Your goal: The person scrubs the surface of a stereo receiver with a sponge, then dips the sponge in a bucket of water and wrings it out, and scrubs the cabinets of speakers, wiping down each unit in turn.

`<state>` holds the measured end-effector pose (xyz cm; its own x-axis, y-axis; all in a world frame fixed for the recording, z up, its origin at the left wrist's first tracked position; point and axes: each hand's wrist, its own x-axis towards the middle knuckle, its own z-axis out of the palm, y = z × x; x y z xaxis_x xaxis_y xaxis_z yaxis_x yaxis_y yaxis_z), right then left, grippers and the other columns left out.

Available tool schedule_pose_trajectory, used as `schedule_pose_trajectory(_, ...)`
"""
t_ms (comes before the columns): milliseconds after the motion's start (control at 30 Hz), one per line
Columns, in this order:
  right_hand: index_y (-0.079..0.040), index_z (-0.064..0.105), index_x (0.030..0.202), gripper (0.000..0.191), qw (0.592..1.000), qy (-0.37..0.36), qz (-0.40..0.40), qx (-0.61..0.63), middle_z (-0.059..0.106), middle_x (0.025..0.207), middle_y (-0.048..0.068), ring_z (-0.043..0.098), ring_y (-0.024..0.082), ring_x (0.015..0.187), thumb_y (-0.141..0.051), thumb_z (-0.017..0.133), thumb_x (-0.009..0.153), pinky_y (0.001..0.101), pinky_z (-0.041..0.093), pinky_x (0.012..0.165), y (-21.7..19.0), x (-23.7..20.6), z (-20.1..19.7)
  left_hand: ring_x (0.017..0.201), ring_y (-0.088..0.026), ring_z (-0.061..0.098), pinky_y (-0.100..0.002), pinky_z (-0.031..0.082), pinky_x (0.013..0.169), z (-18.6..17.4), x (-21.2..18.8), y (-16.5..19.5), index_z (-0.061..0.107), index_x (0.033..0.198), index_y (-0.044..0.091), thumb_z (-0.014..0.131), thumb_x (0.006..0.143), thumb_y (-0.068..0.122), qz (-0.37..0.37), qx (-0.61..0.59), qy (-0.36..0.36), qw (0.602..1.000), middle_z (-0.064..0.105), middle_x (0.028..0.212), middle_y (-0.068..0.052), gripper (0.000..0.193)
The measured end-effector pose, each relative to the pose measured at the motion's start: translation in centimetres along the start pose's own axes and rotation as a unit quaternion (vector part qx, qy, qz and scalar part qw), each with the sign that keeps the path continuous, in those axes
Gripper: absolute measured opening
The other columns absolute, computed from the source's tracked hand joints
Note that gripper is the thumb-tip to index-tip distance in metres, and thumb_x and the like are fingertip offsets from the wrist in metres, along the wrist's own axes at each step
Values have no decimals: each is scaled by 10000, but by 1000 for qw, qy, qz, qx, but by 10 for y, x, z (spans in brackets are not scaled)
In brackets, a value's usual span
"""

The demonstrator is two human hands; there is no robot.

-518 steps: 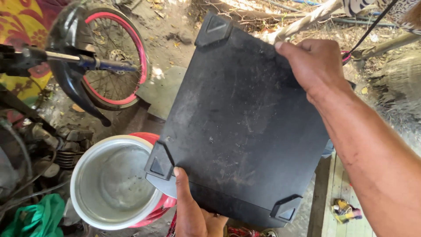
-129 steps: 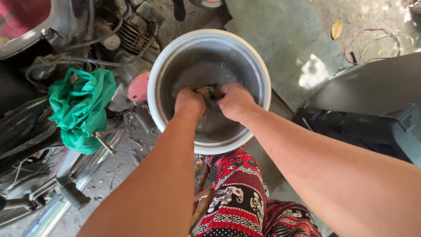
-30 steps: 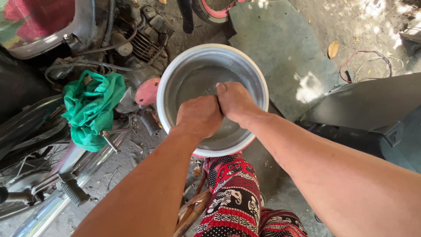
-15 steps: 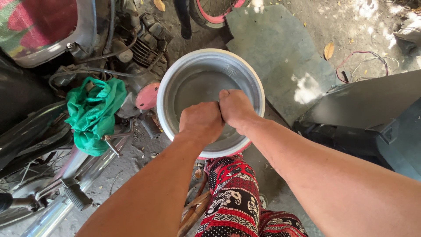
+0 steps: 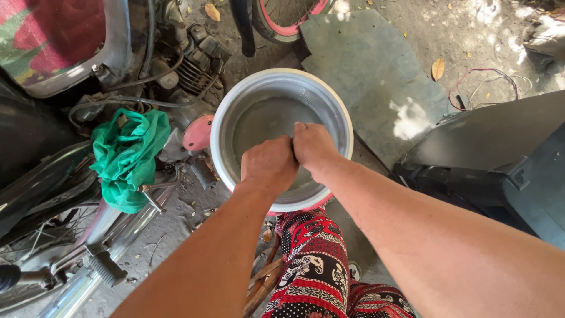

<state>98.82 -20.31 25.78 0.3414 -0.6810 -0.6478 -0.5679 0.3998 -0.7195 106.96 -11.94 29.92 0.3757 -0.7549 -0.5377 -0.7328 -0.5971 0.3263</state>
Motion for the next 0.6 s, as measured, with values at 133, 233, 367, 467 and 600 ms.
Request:
schedule_pose_trajectory(133, -71, 631, 1106, 420, 996, -47, 70, 8, 607, 855, 94, 539, 199, 661, -462, 495, 1033, 374, 407, 525, 5, 2, -3, 1049, -352, 690, -475, 530, 908, 8, 5, -10, 538, 1290, 48, 671, 932, 299, -27, -157, 26, 987, 723, 1109, -206, 457)
schedule_pose_trajectory(233, -101, 623, 1104, 334, 991, -72, 92, 72, 605, 854, 56, 556, 161, 665, -411, 523, 1031, 343, 405, 541, 5, -5, -11, 991, -285, 707, -417, 566, 823, 8, 10, -19, 488, 1381, 70, 737, 858, 185, -34, -385, 32, 922, 716, 1109, -185, 590)
schedule_pose_trajectory(367, -141, 610, 1110, 220, 974, -60, 138, 169, 668, 917, 51, 637, 164, 722, -310, 535, 990, 349, 494, 605, 7, -23, -29, 836, -218, 751, -345, 633, 671, 7, 15, -13, 585, 1346, 64, 615, 906, 85, -108, -606, -4, 788, 730, 1048, -119, 442)
schedule_pose_trajectory(467, -119, 632, 1137, 215, 982, -36, 107, 153, 672, 990, 51, 645, 168, 833, -214, 579, 952, 371, 539, 701, 14, -36, -44, 777, -186, 735, -328, 619, 633, 8, 14, 4, 632, 1291, 65, 621, 906, 78, -121, -598, 9, 793, 728, 1030, -90, 385)
schedule_pose_trajectory(600, -59, 651, 1209, 327, 991, 32, -71, 113, 708, 1108, 79, 655, 164, 1014, -68, 662, 882, 321, 519, 895, 29, -48, -66, 754, -165, 712, -322, 585, 613, 8, 12, 31, 616, 1265, 86, 653, 896, 89, -117, -565, -2, 817, 729, 1015, -69, 371)
